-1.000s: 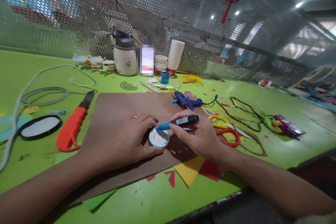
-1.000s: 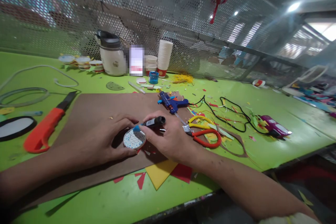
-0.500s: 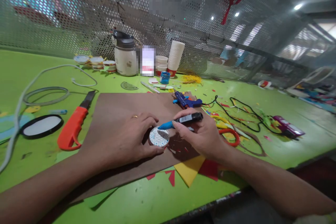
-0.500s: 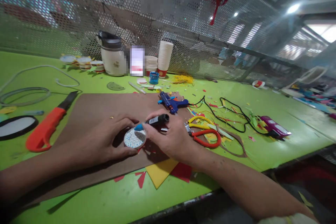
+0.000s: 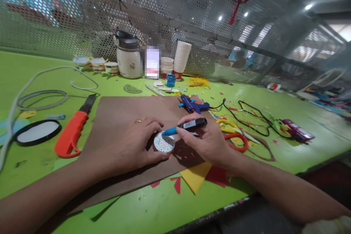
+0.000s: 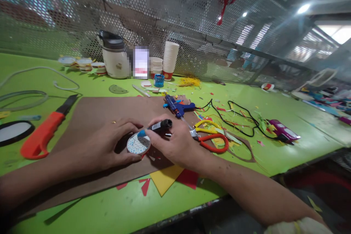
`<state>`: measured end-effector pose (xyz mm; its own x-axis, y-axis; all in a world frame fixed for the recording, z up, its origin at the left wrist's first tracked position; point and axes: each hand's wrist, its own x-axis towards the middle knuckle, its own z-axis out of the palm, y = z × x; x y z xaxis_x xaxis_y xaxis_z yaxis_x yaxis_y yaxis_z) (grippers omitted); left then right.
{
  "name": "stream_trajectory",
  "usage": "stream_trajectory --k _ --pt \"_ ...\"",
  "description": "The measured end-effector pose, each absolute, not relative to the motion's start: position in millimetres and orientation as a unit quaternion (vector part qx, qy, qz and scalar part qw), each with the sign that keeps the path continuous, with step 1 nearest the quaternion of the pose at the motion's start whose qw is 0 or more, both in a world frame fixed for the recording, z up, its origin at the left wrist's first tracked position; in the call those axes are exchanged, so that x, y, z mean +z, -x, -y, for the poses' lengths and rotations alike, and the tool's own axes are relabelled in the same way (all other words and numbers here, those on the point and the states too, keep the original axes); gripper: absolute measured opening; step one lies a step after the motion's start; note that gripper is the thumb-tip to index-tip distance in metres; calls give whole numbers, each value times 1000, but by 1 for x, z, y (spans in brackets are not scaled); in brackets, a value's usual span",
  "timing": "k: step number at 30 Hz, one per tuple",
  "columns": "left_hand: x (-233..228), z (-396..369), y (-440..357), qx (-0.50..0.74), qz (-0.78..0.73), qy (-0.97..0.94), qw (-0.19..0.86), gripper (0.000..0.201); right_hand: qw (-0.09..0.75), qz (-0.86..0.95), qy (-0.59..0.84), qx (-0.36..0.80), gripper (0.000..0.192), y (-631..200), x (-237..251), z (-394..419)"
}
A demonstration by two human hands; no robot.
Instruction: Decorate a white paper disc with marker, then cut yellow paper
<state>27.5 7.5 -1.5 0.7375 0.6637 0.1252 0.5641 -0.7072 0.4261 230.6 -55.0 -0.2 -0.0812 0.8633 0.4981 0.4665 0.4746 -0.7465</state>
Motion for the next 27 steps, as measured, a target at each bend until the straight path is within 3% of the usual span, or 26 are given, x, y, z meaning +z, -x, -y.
stream_trajectory --k 6,13,20,27 --pt "-2 -8 -25 138 -329 -917 177 43 492 720 464 157 6 -230 2 54" --pt "-3 -8 -26 128 -334 -917 180 44 468 729 465 184 6 -232 1 55" --pt "-4 -8 -24 130 -335 -914 190 46 509 688 469 218 9 -232 2 53" --pt "-1 -8 -27 131 -337 -913 191 44 502 694 483 180 7 -232 2 52"
